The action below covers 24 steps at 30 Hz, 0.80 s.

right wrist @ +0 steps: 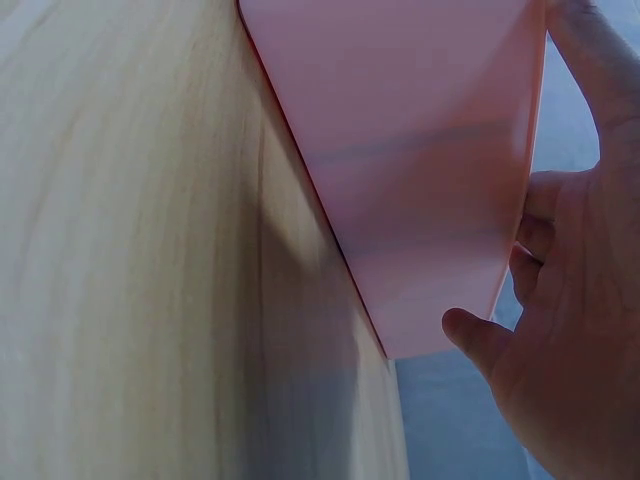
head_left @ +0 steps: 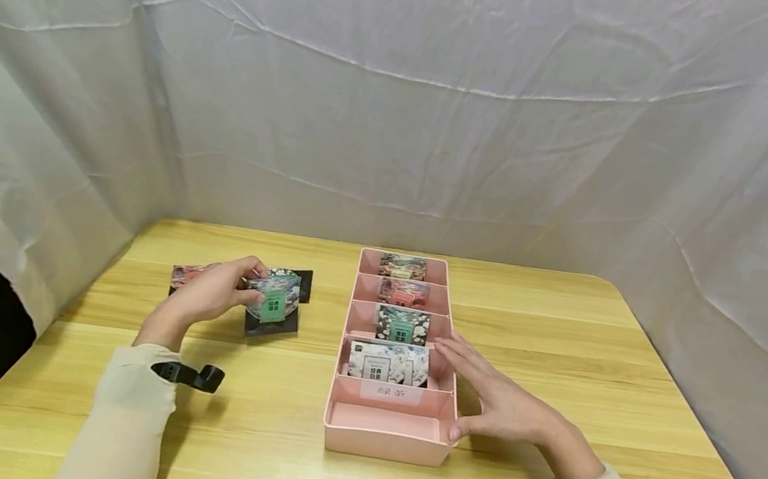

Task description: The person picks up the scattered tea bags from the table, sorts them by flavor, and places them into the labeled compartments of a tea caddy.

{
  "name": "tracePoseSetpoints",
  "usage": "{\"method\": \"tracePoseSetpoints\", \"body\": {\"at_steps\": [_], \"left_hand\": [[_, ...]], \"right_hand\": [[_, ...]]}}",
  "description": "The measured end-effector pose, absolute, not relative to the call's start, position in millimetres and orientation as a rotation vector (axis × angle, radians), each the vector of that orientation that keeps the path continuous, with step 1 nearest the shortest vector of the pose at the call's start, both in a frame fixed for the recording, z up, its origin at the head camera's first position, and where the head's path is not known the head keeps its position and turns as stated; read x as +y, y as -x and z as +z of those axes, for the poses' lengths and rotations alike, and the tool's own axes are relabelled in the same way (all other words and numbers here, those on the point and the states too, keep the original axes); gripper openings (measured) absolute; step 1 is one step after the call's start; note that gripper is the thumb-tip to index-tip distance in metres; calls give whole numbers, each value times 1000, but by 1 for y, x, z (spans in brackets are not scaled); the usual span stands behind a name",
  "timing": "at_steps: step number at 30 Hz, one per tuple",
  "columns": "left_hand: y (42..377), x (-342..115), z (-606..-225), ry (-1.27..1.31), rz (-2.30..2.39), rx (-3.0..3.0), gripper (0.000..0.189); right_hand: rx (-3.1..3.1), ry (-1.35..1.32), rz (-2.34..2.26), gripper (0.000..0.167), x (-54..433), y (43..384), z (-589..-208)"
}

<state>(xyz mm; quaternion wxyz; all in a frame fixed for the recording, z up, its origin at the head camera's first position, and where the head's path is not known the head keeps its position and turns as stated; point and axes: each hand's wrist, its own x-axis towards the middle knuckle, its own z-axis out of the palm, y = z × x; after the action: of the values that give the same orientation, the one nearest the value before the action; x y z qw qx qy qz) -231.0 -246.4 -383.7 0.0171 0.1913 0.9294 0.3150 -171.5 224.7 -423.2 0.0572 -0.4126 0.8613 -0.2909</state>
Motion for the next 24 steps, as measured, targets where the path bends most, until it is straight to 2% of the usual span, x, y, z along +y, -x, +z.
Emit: {"method": "tracePoseSetpoints", "body": {"at_steps": [24], "left_hand": [[204, -192, -353, -821, 1143, 2939, 21]], "right_hand": [[2620, 1263, -865, 111, 224, 172, -423]]}}
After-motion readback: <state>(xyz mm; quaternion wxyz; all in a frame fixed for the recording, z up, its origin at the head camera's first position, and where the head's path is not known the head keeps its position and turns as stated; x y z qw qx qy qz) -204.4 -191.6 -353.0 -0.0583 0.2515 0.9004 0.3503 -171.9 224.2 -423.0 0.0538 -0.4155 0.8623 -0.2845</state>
